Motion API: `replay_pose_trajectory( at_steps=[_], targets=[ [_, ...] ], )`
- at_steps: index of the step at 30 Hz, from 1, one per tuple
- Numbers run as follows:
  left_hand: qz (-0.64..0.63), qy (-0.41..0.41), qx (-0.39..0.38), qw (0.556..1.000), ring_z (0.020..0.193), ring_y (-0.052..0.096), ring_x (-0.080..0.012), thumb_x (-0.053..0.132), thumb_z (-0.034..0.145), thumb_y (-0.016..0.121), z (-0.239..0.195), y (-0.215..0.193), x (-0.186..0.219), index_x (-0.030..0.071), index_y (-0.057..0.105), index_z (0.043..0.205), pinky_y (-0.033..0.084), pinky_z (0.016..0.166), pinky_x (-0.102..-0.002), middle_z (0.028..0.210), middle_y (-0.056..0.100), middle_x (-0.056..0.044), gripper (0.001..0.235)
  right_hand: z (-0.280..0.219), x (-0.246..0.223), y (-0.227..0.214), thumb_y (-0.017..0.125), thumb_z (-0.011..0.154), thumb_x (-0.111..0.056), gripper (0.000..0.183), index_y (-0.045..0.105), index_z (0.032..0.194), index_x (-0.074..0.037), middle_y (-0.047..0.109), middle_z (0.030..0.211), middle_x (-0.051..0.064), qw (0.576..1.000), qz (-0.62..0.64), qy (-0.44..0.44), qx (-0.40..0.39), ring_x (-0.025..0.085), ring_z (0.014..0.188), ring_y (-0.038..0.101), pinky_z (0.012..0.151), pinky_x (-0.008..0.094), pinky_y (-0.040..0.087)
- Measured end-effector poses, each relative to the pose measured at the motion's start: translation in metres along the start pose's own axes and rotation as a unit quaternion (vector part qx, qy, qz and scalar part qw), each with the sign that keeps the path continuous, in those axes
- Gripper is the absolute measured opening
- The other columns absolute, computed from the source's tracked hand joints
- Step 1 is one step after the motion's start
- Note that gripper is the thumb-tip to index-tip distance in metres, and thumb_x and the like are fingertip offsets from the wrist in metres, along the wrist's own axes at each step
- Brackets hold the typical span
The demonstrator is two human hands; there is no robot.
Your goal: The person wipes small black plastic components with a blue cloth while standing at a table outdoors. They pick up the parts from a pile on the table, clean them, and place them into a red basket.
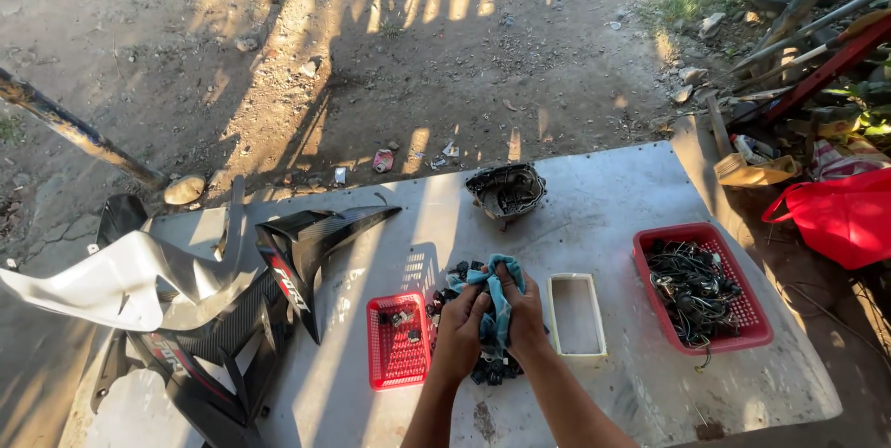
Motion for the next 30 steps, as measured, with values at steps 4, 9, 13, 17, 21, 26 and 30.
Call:
replay_pose_trajectory(
  at_steps=[4,9,13,17,21,26,30],
  targets=[
    [-0.04,0.007,0.022,0.999,0.063,0.049,-0.0115,0.023,0.104,0.048,0.003,-0.007,-0.022,-0.004,0.068,0.099,0.044,0.059,-0.028,0.075,0.065,-0.005,0.034,-0.012,-0.006,0.025,0.069,0.09,-0.028,0.058,0.062,0.135,0.007,0.071,0.114,0.024,0.994,0.029,0.069,-0.083,0.028,0.095,0.069,0.084,0.037,0.055],
    [-0.103,-0.012,0.068,0.992,0.062,0.046,-0.0086,0.029,0.104,0.054,0.005,-0.023,-0.035,-0.002,0.067,0.081,0.042,0.057,-0.026,0.07,0.058,-0.001,0.041,-0.011,0.012,0.013,0.073,0.094,-0.022,0.043,0.064,0.126,0.005,0.07,0.103,0.012,0.99,-0.009,0.043,-0.136,0.017,0.085,0.062,0.076,0.03,0.051],
    [-0.08,-0.026,0.078,0.993,0.065,0.048,-0.0076,0.032,0.104,0.049,0.001,-0.019,-0.043,-0.003,0.072,0.093,0.042,0.058,-0.024,0.072,0.062,0.0,0.043,-0.02,-0.018,0.028,0.071,0.094,-0.016,0.028,0.071,0.113,0.005,0.072,0.092,0.008,0.971,-0.149,-0.104,-0.156,0.015,0.077,0.059,0.073,0.029,0.049],
    [-0.101,-0.037,0.041,0.993,0.052,0.035,-0.0059,0.03,0.105,0.055,-0.001,-0.007,-0.035,0.005,0.058,0.067,0.029,0.046,-0.024,0.06,0.048,0.003,0.045,-0.011,-0.002,0.0,0.063,0.102,-0.034,0.037,0.069,0.097,0.002,0.066,0.086,0.007,0.995,-0.052,-0.058,-0.07,0.013,0.071,0.055,0.065,0.028,0.045],
    [-0.136,-0.068,0.025,0.988,0.056,0.038,-0.0047,0.03,0.107,0.05,-0.001,0.002,-0.033,0.001,0.067,0.08,0.034,0.05,-0.022,0.067,0.055,0.002,0.043,-0.011,-0.013,0.002,0.066,0.099,-0.035,0.043,0.073,0.104,0.007,0.076,0.098,0.015,0.996,-0.048,-0.06,-0.046,0.017,0.08,0.065,0.074,0.029,0.052],
    [-0.208,-0.1,0.041,0.972,0.065,0.052,-0.0076,0.024,0.098,0.063,-0.006,0.001,-0.022,-0.005,0.075,0.102,0.044,0.062,-0.022,0.079,0.068,-0.005,0.032,-0.014,-0.026,0.014,0.066,0.1,-0.038,0.042,0.073,0.111,0.002,0.07,0.087,0.005,0.991,-0.065,-0.085,-0.08,0.01,0.071,0.058,0.065,0.025,0.047],
    [-0.271,-0.091,0.059,0.957,0.069,0.057,-0.0094,0.021,0.094,0.069,-0.006,-0.002,-0.02,-0.006,0.076,0.107,0.046,0.065,-0.022,0.083,0.071,-0.008,0.03,-0.008,-0.018,0.01,0.067,0.098,-0.035,0.041,0.071,0.117,0.001,0.071,0.092,0.007,0.989,-0.067,-0.047,-0.127,0.013,0.075,0.06,0.07,0.028,0.049]
  ],
)
Point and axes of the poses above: each hand's wrist, its own z-axis towards the middle knuckle, its own y-axis out of the palm, x = y × z, the point moved 8 cm from there along z, towards the middle knuckle
